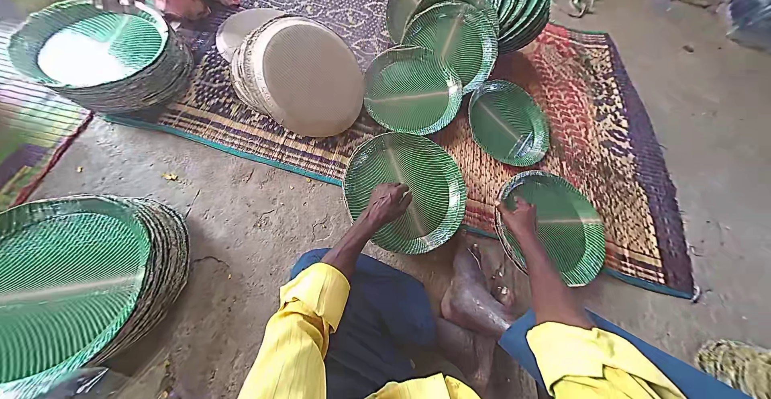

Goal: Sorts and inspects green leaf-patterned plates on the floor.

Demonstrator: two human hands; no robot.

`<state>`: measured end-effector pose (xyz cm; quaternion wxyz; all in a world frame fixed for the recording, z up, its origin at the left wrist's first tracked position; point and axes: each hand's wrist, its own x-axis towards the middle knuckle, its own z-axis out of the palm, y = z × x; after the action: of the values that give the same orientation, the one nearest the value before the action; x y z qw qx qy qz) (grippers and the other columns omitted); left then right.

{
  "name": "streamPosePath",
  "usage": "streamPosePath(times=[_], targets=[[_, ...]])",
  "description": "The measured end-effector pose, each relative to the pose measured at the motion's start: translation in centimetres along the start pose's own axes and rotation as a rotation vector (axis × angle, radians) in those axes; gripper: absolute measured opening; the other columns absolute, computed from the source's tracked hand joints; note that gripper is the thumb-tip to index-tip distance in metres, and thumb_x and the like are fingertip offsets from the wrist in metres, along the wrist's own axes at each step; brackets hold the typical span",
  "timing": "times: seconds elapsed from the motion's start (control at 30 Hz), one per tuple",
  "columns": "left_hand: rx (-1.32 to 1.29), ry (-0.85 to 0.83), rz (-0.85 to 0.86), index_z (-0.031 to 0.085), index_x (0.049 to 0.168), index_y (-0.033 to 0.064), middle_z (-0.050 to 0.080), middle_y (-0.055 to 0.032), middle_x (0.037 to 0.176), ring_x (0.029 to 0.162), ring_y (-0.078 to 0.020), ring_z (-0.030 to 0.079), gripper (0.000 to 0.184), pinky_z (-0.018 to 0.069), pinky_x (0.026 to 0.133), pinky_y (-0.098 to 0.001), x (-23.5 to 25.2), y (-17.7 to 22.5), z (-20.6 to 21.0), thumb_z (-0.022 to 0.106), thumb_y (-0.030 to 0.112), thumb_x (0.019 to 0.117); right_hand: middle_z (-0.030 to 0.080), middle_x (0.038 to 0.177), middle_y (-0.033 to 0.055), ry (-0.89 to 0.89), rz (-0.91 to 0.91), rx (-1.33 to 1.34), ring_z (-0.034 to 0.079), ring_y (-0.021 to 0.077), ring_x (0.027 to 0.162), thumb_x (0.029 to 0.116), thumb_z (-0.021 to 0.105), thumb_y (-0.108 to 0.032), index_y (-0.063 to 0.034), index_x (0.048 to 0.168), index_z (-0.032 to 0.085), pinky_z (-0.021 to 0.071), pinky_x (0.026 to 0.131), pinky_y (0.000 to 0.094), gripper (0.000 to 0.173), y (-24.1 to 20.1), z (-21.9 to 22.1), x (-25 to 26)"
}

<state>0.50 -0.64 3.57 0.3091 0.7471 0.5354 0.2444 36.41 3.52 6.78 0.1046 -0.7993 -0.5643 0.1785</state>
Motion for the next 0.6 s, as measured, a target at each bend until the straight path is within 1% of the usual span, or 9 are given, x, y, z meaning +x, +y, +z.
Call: streamPosePath(times=[0.03, 0.07, 0.1, 0.13, 0.23, 0.3, 0.37, 0.47, 0.6], targets=[[0.001, 0.012, 0.013, 0.072, 0.116, -0.0007, 0.073, -0.0197, 0.107, 0.103, -0.0357, 0.071, 0.038, 0.0529, 0.094, -0.0558, -0.1, 0.0, 0.2, 0.047, 0.026, 0.1068, 0.042, 0.15, 0.0379, -0.031, 0.027, 0.006, 0.044, 0.0513, 0.14, 0.1024, 0.064, -0.034, 0.0068, 0.151, 0.043, 0.0366, 0.115, 0.0605, 0.067, 0.7, 0.4, 0.0], [0.001, 0.021, 0.026, 0.072, 0.114, -0.001, 0.074, -0.0196, 0.105, 0.101, -0.0357, 0.071, 0.036, 0.0535, 0.092, -0.0558, -0.1, 0.0, 0.4, 0.049, 0.025, 0.1059, 0.046, 0.148, 0.0368, -0.062, 0.04, 0.0, 0.045, 0.0503, 0.139, 0.1021, 0.064, -0.036, 0.0067, 0.15, 0.044, 0.0372, 0.115, 0.06, 0.067, 1.4, 0.9, 0.1], [-0.003, 0.021, 0.032, 0.072, 0.114, -0.0016, 0.074, -0.02, 0.104, 0.1, -0.0362, 0.072, 0.034, 0.0539, 0.092, -0.0563, -0.1, 0.1, 0.5, 0.05, 0.024, 0.1056, 0.051, 0.144, 0.0354, -0.077, 0.043, -0.003, 0.049, 0.0489, 0.136, 0.1005, 0.067, -0.036, 0.0061, 0.147, 0.049, 0.0388, 0.114, 0.0592, 0.065, 1.9, 1.3, 0.1], [-0.004, 0.022, 0.034, 0.072, 0.115, -0.0022, 0.074, -0.0206, 0.103, 0.1, -0.0369, 0.072, 0.034, 0.0538, 0.092, -0.057, 0.0, 0.1, 0.6, 0.051, 0.023, 0.1054, 0.053, 0.142, 0.0339, -0.086, 0.047, -0.009, 0.05, 0.0475, 0.135, 0.0991, 0.069, -0.035, 0.005, 0.144, 0.053, 0.0392, 0.114, 0.0585, 0.062, 2.1, 1.6, 0.1], [-0.003, 0.032, 0.027, 0.071, 0.118, -0.0028, 0.074, -0.0218, 0.106, 0.1, -0.0388, 0.072, 0.032, 0.0541, 0.091, -0.0592, 0.1, -0.3, 0.8, 0.054, 0.021, 0.1045, 0.057, 0.139, 0.0298, -0.076, 0.087, 0.0, 0.054, 0.0445, 0.132, 0.0988, 0.07, -0.034, 0.0017, 0.14, 0.059, 0.0422, 0.111, 0.0587, 0.056, 1.7, 1.7, 0.0], [0.013, 0.038, 0.031, 0.071, 0.117, -0.0033, 0.073, -0.0227, 0.104, 0.098, -0.0399, 0.072, 0.032, 0.0542, 0.089, -0.0603, 0.2, -0.5, 1.0, 0.054, 0.02, 0.1038, 0.061, 0.133, 0.0272, -0.061, 0.087, 0.037, 0.058, 0.0426, 0.126, 0.0996, 0.069, -0.032, 0.0, 0.137, 0.062, 0.0455, 0.106, 0.0589, 0.05, 2.3, 1.9, 0.4], [0.027, 0.045, 0.046, 0.071, 0.116, -0.0043, 0.073, -0.0242, 0.101, 0.096, -0.0418, 0.072, 0.033, 0.0539, 0.087, -0.0618, 0.2, -0.5, 1.1, 0.054, 0.02, 0.1042, 0.064, 0.13, 0.0259, -0.059, 0.082, 0.076, 0.06, 0.0416, 0.123, 0.1015, 0.066, -0.029, -0.0002, 0.137, 0.062, 0.0461, 0.106, 0.0583, 0.046, 2.7, 1.9, 0.4], [0.041, 0.061, 0.063, 0.072, 0.114, -0.0055, 0.073, -0.0247, 0.098, 0.093, -0.0434, 0.072, 0.034, 0.0537, 0.085, -0.0635, 0.1, -0.3, 1.1, 0.053, 0.021, 0.1044, 0.066, 0.128, 0.0248, -0.049, 0.082, 0.132, 0.062, 0.0396, 0.121, 0.1031, 0.064, -0.026, 0.0003, 0.135, 0.064, 0.0462, 0.106, 0.056, 0.041, 3.3, 2.0, 0.5], [0.059, 0.071, 0.075, 0.072, 0.111, -0.0051, 0.072, -0.0242, 0.093, 0.088, -0.043, 0.072, 0.035, 0.0536, 0.081, -0.0637, 0.0, -0.4, 1.2, 0.052, 0.022, 0.1044, 0.067, 0.128, 0.0231, -0.057, 0.084, 0.129, 0.063, 0.038, 0.12, 0.104, 0.062, -0.026, -0.001, 0.134, 0.065, 0.0473, 0.105, 0.056, 0.04, 3.8, 2.2, 0.8]])
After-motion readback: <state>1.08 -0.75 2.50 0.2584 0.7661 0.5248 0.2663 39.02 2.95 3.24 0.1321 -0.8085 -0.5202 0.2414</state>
